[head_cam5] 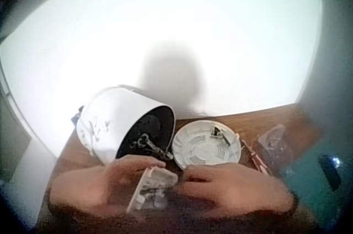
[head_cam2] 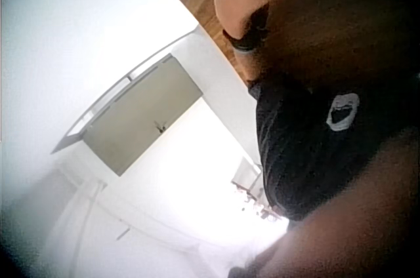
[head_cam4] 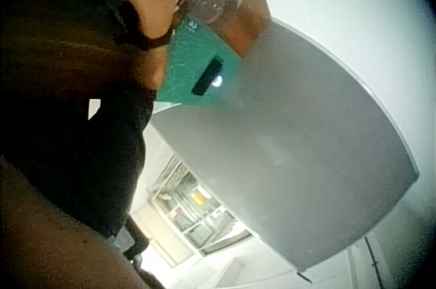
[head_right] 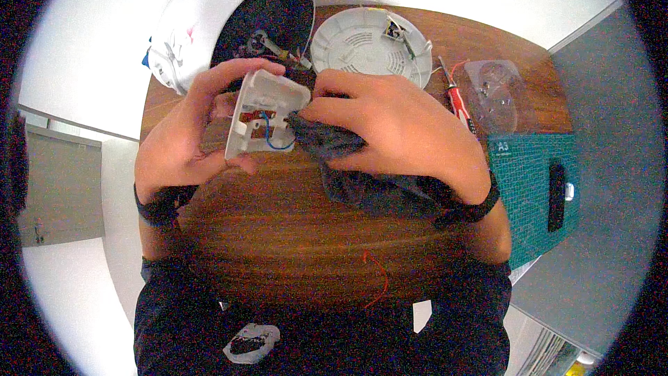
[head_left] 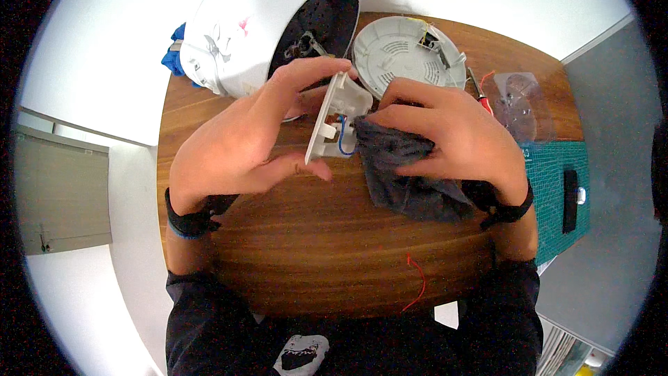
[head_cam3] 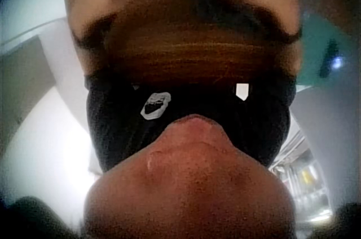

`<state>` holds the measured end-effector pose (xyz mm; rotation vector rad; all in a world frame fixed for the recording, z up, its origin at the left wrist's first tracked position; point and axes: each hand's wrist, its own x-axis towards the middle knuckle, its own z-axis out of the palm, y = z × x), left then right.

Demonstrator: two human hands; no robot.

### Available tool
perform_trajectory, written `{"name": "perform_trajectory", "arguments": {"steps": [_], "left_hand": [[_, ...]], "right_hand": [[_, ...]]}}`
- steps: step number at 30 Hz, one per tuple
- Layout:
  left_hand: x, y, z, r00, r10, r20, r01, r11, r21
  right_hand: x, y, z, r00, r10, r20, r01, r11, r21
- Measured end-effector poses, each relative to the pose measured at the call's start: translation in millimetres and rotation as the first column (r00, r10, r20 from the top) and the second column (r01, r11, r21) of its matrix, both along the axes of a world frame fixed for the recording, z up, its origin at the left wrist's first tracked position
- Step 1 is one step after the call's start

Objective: The person disassembles a white lampshade, removes the internal socket and wiring, and cleans the components with a cloth. They then reassemble the fixture by reconnecting the wires and placing the socket back inside the shade.

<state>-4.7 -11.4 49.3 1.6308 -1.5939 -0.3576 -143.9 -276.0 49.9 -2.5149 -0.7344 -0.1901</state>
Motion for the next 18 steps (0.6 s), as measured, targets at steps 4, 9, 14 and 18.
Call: {"name": "perform_trajectory", "arguments": {"steps": [4, 9, 14, 18], "left_hand": [[2.2, -0.2, -5.1, 0.997, 0.021, -0.076, -0.026, 0.997, -0.068], [1.0, -0.9, -5.3, 0.999, 0.039, 0.001, -0.038, 0.997, -0.068], [2.7, -1.4, -5.1, 0.999, 0.036, -0.003, -0.036, 0.998, -0.048], [1.9, -4.2, -2.9, 1.000, -0.010, -0.012, 0.009, 0.999, -0.054]], "right_hand": [[-0.7, 2.0, 0.8, 0.997, 0.064, -0.049, -0.064, 0.998, 0.007], [1.6, 6.2, -7.5, 0.997, 0.058, -0.048, -0.058, 0.998, -0.008], [-0.3, 7.1, -7.5, 1.000, 0.020, -0.017, -0.019, 0.999, 0.032], [0.4, 8.8, -8.5, 0.999, 0.029, -0.013, -0.029, 0.999, 0.015]]}}
